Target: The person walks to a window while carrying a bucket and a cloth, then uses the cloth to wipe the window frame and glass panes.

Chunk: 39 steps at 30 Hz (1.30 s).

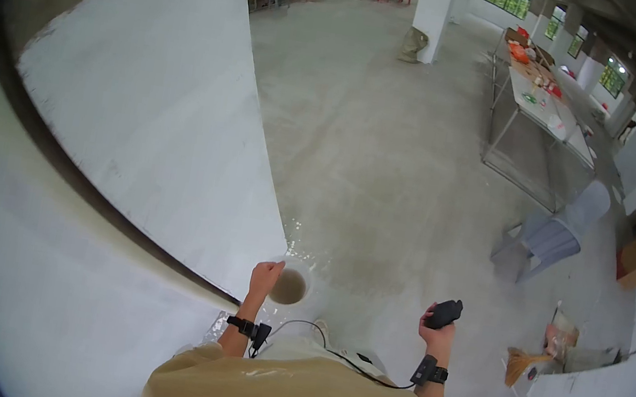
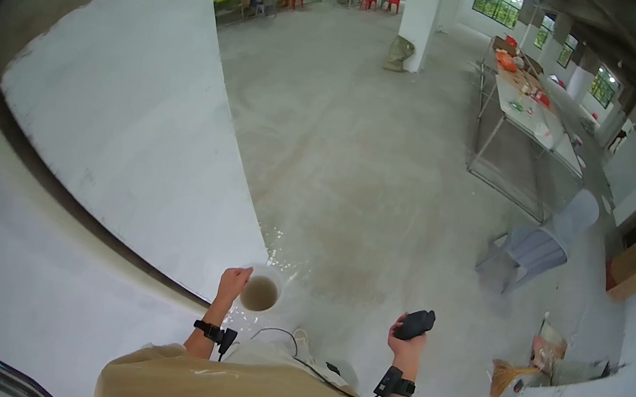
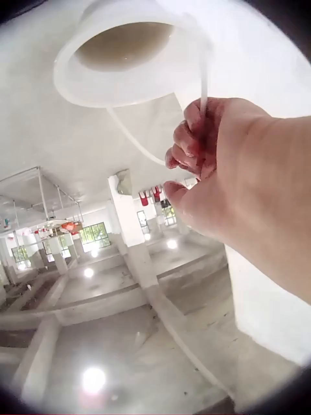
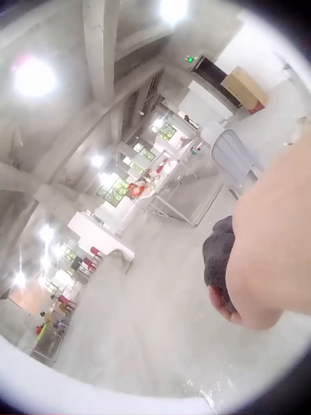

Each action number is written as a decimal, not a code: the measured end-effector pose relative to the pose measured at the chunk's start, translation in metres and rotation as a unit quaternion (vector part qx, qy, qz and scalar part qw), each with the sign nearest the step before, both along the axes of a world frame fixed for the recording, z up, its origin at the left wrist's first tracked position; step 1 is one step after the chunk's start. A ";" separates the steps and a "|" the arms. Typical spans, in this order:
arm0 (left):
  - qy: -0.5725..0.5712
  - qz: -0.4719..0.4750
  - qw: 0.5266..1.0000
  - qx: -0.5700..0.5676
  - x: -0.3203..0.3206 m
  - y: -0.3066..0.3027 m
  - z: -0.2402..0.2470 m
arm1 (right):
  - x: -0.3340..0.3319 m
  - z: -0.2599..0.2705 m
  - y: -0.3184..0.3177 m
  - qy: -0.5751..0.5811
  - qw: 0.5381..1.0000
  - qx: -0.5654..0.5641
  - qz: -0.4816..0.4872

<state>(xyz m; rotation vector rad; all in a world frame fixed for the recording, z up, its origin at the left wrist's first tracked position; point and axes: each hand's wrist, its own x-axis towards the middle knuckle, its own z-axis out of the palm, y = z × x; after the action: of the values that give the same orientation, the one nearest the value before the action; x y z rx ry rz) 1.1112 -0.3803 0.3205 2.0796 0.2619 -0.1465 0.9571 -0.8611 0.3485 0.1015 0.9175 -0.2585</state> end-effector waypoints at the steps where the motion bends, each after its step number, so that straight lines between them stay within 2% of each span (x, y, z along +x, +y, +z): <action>1: 0.001 -0.011 1.000 -0.008 0.012 -0.010 0.001 | 0.015 0.008 -0.011 -0.017 1.000 -0.011 0.010; 2: 0.017 0.001 0.998 -0.067 0.028 -0.020 -0.003 | 0.031 0.012 -0.019 -0.037 0.999 -0.019 0.019; 3: 0.017 0.005 0.998 -0.065 0.052 -0.033 -0.002 | 0.058 0.014 -0.028 -0.036 0.999 -0.017 0.023; 6: 0.037 -0.006 0.988 -0.152 0.106 -0.057 0.011 | 0.122 0.017 -0.049 -0.029 0.998 -0.035 0.032; 10: 0.048 -0.033 0.979 -0.193 0.190 -0.081 0.021 | 0.239 -0.012 -0.067 0.009 0.998 -0.036 0.048; 12: 0.029 -0.046 0.984 -0.170 0.224 -0.085 0.030 | 0.309 -0.021 -0.070 0.004 0.997 -0.006 0.075; 14: 0.035 -0.003 0.983 -0.180 0.239 -0.086 0.042 | 0.367 -0.021 -0.061 -0.015 0.993 0.014 0.112; 17: 0.061 0.053 0.977 -0.195 0.271 -0.092 0.073 | 0.470 -0.017 -0.043 -0.078 0.975 -0.025 0.205; 19: 0.035 0.078 0.972 -0.220 0.310 -0.091 0.085 | 0.530 0.039 -0.006 -0.102 0.964 -0.016 0.245; 23: 0.022 0.147 0.948 -0.281 0.331 -0.084 0.101 | 0.624 0.037 0.036 -0.075 0.929 0.044 0.360; 26: 0.012 0.204 0.926 -0.317 0.401 -0.065 0.095 | 0.707 0.069 0.092 -0.086 0.883 0.069 0.457; 27: 0.001 0.219 0.926 -0.306 0.374 -0.076 0.087 | 0.691 0.059 0.086 -0.092 0.875 0.075 0.470; 29: -0.007 0.236 0.923 -0.304 0.413 -0.065 0.071 | 0.741 0.051 0.105 -0.068 0.844 0.099 0.523; 33: 0.003 0.291 0.915 -0.278 0.453 -0.040 0.056 | 0.809 0.024 0.127 -0.039 0.830 0.065 0.553; 35: 0.039 0.320 0.903 -0.284 0.503 -0.013 0.061 | 0.878 0.022 0.145 -0.037 0.862 0.036 0.503; 37: 0.041 0.354 0.887 -0.294 0.543 0.013 0.060 | 0.948 0.035 0.157 -0.040 0.868 0.023 0.495; 39: -0.005 0.368 0.870 -0.327 0.574 0.041 0.071 | 0.994 0.067 0.180 -0.082 0.856 0.031 0.510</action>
<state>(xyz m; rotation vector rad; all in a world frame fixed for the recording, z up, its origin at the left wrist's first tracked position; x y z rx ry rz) 1.6853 -0.3396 0.3919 1.1981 0.8511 0.2184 1.9511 -0.6811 0.4153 -0.3057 0.7016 0.7647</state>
